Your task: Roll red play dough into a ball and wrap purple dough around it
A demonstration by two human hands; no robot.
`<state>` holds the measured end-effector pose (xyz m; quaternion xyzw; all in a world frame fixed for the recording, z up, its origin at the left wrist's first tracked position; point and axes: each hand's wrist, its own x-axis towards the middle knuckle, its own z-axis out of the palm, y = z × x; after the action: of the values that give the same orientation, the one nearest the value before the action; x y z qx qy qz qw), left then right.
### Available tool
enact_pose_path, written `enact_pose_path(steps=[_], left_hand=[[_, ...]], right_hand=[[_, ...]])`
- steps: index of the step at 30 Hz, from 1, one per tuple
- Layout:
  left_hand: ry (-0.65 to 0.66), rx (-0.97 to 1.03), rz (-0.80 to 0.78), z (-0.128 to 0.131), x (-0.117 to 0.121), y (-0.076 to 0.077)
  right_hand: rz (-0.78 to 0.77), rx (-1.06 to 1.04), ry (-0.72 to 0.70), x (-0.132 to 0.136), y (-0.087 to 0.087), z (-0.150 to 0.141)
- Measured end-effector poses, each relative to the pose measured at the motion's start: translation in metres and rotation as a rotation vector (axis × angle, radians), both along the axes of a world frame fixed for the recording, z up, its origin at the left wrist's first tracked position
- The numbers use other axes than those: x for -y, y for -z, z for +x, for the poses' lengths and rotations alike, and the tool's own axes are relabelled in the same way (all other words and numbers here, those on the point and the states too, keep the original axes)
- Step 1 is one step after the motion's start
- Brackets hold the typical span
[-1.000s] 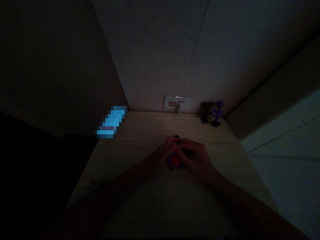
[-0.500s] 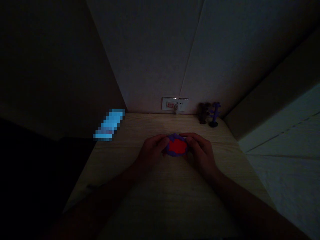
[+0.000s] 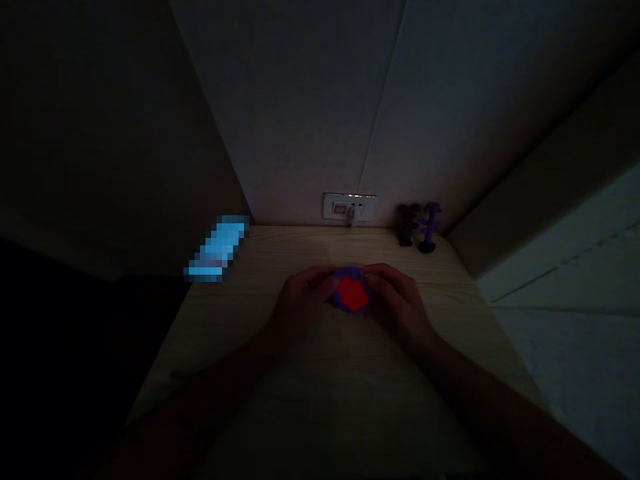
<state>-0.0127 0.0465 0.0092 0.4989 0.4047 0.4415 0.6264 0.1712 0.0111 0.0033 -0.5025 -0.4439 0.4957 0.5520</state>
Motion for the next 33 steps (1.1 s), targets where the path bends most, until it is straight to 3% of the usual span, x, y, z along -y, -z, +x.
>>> enact_pose_path(steps=[10, 16, 26, 29, 33], left_hand=[[0.042, -0.029, 0.048, 0.000, 0.001, -0.003], [0.034, -0.003, 0.021, 0.000, 0.000, 0.001], [-0.074, -0.010, 0.028, -0.001, -0.003, -0.003], [-0.078, 0.072, 0.003, 0.000, -0.002, 0.002], [0.074, 0.180, -0.111, 0.002, 0.000, 0.005]], right_hand=[[0.081, 0.204, -0.075, -0.001, -0.005, 0.002], [0.087, 0.109, -0.033, -0.002, 0.002, 0.004], [0.182, 0.146, -0.318, 0.007, -0.006, 0.002], [0.204, 0.183, -0.276, 0.005, 0.000, 0.000], [0.260, 0.233, -0.104, 0.002, 0.008, 0.000]])
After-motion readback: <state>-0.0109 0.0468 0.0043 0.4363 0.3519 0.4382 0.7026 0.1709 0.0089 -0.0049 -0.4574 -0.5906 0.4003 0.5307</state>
